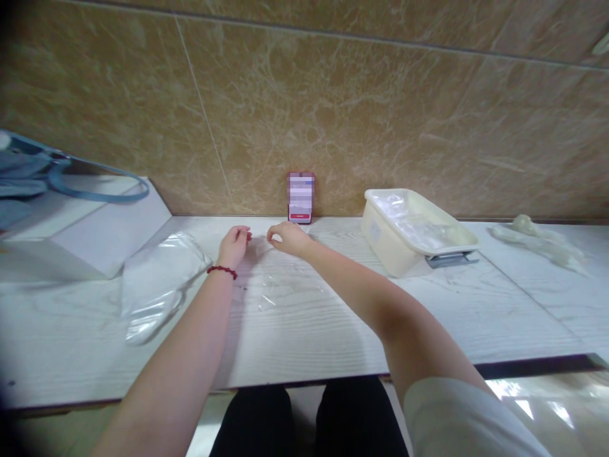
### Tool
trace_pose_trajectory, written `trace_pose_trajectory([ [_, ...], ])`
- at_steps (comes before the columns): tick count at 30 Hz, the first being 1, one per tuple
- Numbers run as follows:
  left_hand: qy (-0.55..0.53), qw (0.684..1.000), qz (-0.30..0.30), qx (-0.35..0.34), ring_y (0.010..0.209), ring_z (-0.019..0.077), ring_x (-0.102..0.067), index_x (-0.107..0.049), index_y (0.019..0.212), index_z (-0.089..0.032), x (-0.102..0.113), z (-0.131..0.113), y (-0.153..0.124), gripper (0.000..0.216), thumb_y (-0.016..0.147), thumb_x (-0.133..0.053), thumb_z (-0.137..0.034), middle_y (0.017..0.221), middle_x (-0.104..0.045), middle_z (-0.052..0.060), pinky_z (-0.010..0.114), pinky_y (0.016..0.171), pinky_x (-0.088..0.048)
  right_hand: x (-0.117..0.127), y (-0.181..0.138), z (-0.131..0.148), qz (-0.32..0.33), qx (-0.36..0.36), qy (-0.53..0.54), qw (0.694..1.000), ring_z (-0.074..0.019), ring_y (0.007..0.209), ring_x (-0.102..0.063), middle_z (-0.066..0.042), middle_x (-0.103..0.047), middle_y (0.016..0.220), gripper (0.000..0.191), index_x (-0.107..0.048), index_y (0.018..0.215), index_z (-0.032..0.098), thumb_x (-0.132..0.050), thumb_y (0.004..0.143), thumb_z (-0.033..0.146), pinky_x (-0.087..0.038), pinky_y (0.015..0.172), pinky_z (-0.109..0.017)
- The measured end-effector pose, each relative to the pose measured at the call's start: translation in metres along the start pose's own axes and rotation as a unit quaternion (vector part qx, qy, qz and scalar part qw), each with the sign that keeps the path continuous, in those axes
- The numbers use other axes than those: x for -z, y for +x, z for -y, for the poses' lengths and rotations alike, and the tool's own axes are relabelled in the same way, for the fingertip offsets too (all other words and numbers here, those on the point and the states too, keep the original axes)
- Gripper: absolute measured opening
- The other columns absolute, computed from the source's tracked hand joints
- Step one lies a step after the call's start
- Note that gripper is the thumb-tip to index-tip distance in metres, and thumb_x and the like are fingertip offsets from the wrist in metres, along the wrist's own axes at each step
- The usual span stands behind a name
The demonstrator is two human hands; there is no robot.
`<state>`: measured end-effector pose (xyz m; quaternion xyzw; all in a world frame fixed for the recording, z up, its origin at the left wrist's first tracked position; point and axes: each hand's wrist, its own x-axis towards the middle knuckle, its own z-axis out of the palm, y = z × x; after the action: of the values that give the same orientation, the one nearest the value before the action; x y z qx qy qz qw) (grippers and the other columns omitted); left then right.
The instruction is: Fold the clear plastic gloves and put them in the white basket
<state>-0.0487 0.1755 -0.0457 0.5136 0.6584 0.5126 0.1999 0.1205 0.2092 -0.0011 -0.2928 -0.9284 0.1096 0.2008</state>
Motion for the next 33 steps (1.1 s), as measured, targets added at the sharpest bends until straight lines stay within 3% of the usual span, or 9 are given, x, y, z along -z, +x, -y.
trace_pose_trajectory([
  [5, 0.179, 0.970, 0.103, -0.129, 0.091, 0.0161, -0.053, -0.061, 0.093, -0.019, 0.006, 0.003, -0.003, 0.025, 0.073, -0.047, -0.027, 0.094, -0.061, 0.005, 0.028, 0.085, -0.039, 0.003, -0.024, -0.013, 0.008, -0.006, -0.040, 0.999, -0.0148, 0.089, -0.051, -0.002, -0.061, 0.086, 0.013, -0.062, 0.074, 0.018, -0.051, 0.069, 0.012, -0.033, 0.083, -0.028],
  [9, 0.259, 0.934, 0.177, -0.173, 0.102, 0.0166, -0.048, -0.062, 0.097, -0.026, 0.007, 0.001, -0.008, 0.029, 0.074, -0.048, -0.034, 0.101, -0.059, 0.004, 0.029, 0.092, -0.033, 0.000, -0.035, -0.020, 0.018, -0.054, -0.064, 0.996, -0.0168, 0.097, -0.047, -0.003, -0.059, 0.095, 0.015, -0.063, 0.075, 0.020, -0.052, 0.069, 0.012, -0.032, 0.086, -0.032],
  [15, 0.325, 0.912, 0.213, -0.129, 0.122, 0.0282, -0.024, -0.056, 0.104, -0.042, 0.005, -0.013, -0.019, 0.033, 0.073, -0.045, -0.048, 0.128, -0.041, 0.001, 0.051, 0.096, -0.016, -0.003, -0.036, -0.027, 0.042, -0.073, -0.054, 0.995, -0.0175, 0.101, -0.045, -0.002, -0.056, 0.104, 0.018, -0.065, 0.082, 0.024, -0.051, 0.072, 0.018, -0.031, 0.088, -0.034],
  [19, 0.332, 0.903, 0.242, -0.124, 0.126, 0.0309, -0.013, -0.051, 0.108, -0.045, 0.005, -0.016, -0.021, 0.034, 0.077, -0.038, -0.050, 0.135, -0.031, 0.000, 0.057, 0.094, -0.008, -0.001, -0.033, -0.025, 0.044, -0.069, -0.055, 0.995, -0.0180, 0.103, -0.044, -0.001, -0.053, 0.109, 0.020, -0.065, 0.085, 0.027, -0.051, 0.073, 0.019, -0.031, 0.089, -0.036],
  [27, 0.363, 0.892, 0.263, -0.065, 0.126, 0.0367, -0.008, -0.053, 0.106, -0.044, 0.006, -0.012, -0.019, 0.041, 0.071, -0.038, -0.060, 0.137, -0.027, 0.002, 0.060, 0.092, -0.002, 0.003, -0.035, -0.024, 0.055, -0.084, -0.067, 0.993, -0.0183, 0.104, -0.043, 0.000, -0.054, 0.108, 0.019, -0.067, 0.081, 0.029, -0.050, 0.075, 0.022, -0.031, 0.090, -0.036],
  [33, 0.384, 0.887, 0.249, -0.054, 0.123, 0.0391, -0.017, -0.055, 0.104, -0.043, 0.012, -0.014, -0.019, 0.047, 0.063, -0.046, -0.064, 0.134, -0.032, 0.003, 0.060, 0.091, -0.011, 0.001, -0.046, -0.040, 0.064, -0.075, -0.058, 0.993, -0.0164, 0.104, -0.044, -0.001, -0.053, 0.111, 0.028, -0.065, 0.090, 0.029, -0.047, 0.075, 0.014, -0.030, 0.091, -0.034],
])
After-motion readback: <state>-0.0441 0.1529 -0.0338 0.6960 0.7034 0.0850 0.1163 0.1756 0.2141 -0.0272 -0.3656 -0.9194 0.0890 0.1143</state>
